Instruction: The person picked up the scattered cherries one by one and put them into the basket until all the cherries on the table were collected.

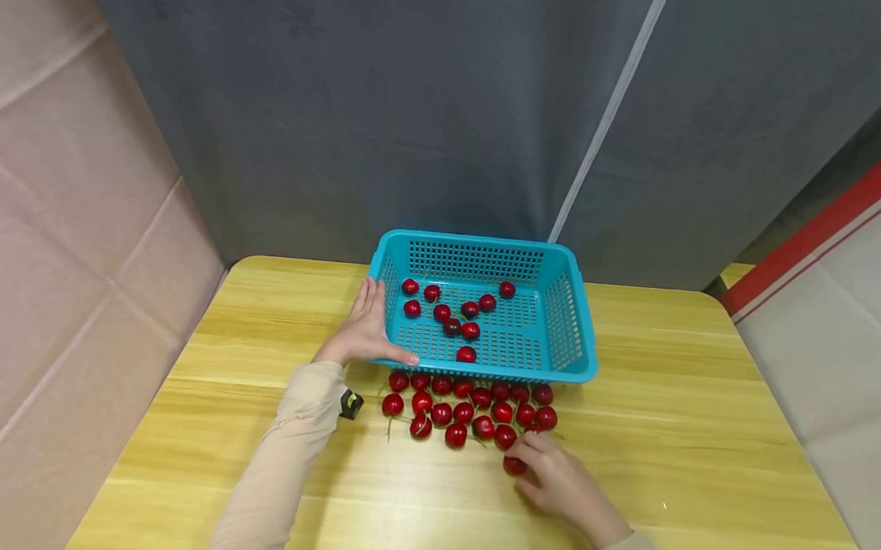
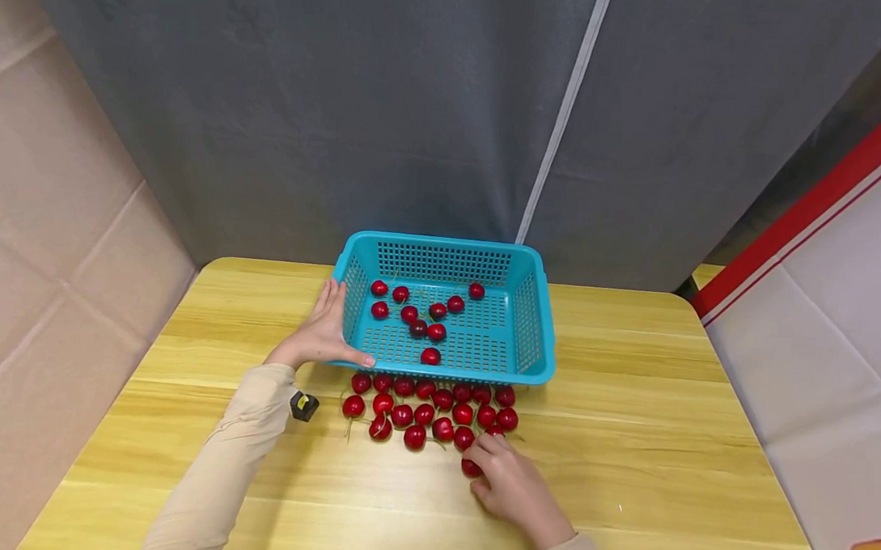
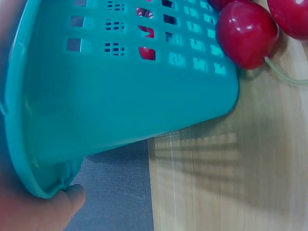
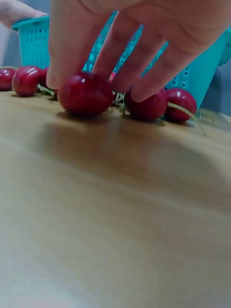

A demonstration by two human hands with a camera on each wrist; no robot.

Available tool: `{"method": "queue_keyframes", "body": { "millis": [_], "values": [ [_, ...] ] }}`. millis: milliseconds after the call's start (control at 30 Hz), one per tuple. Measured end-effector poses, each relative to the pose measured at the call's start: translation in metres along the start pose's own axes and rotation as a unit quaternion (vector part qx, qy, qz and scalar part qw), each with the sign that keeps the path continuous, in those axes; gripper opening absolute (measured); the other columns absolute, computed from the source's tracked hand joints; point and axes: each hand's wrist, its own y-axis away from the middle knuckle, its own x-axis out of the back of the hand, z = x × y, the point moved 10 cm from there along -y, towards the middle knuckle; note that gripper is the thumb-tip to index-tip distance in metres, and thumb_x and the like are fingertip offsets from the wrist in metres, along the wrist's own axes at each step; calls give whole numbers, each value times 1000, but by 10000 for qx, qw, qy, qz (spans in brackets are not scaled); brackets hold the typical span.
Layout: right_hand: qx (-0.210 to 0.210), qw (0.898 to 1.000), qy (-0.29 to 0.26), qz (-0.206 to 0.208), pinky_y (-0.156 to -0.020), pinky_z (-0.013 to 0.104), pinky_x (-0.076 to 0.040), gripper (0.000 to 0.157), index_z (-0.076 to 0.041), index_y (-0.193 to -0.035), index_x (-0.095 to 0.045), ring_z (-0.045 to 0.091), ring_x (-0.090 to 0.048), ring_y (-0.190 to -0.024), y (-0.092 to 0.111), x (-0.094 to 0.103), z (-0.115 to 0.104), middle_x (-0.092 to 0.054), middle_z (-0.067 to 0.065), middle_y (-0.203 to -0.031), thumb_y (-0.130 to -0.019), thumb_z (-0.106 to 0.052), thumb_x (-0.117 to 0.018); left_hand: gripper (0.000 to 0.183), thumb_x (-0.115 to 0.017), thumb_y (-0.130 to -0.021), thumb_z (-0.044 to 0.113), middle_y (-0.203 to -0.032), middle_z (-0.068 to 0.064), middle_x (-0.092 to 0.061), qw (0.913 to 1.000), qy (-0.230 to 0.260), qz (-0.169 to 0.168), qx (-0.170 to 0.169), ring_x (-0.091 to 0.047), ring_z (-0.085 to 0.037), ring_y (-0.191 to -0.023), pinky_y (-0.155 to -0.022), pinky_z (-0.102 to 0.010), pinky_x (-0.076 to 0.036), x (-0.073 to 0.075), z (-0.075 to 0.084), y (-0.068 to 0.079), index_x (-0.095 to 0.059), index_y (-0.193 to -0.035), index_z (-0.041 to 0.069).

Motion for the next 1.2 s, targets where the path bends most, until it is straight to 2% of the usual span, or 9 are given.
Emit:
{"method": "queue_keyframes", "body": {
  "millis": [333, 667, 867, 1033, 1200],
  "values": [
    [120, 9994, -159, 280, -73, 26, -52, 33, -10, -93, -66, 14, -58, -85, 0, -6, 0, -57, -3, -91, -63, -4, -76, 141, -77, -51, 61, -147, -17, 22, 10000, 18, -10, -6, 23, -26, -135, -111, -47, -5, 0, 1, 0, 10, -142, -1],
    [42, 9989, -277, 370, -74, 26, -52, 32, -11, -91, -66, 13, -58, -86, 0, -3, 1, -57, -4, -93, -63, -1, -76, 140, -77, -52, 61, -147, -16, 22, 10000, -35, 2, 4, 22, -26, -135, -111, -46, -5, 0, 0, 0, 10, -142, -1],
    [72, 9984, -236, 513, -75, 24, -52, 33, -14, -90, -66, 10, -58, -85, 1, 6, -1, -56, -7, -93, -62, -1, -77, 140, -78, -53, 60, -147, -17, 22, 10000, -23, 5, 7, 23, -25, -135, -111, -46, -5, 1, 0, 0, 10, -142, -1],
    [219, 9965, -126, 800, -73, 24, -52, 35, -13, -89, -67, 9, -58, -84, 3, 18, -6, -56, -7, -92, -59, 0, -78, 140, -78, -52, 60, -147, -16, 22, 10000, -16, -2, 13, 23, -25, -135, -111, -47, -4, 0, 0, 0, 10, -143, -1],
    [632, 9905, -57, 1223, -70, 23, -53, 35, -12, -87, -66, 9, -58, -81, 5, 35, -16, -55, -5, -92, -57, 0, -80, 140, -77, -52, 61, -147, -16, 22, 10000, -10, -6, 8, 23, -25, -135, -110, -47, -4, 0, 0, 0, 11, -143, 0]
  ]
}}
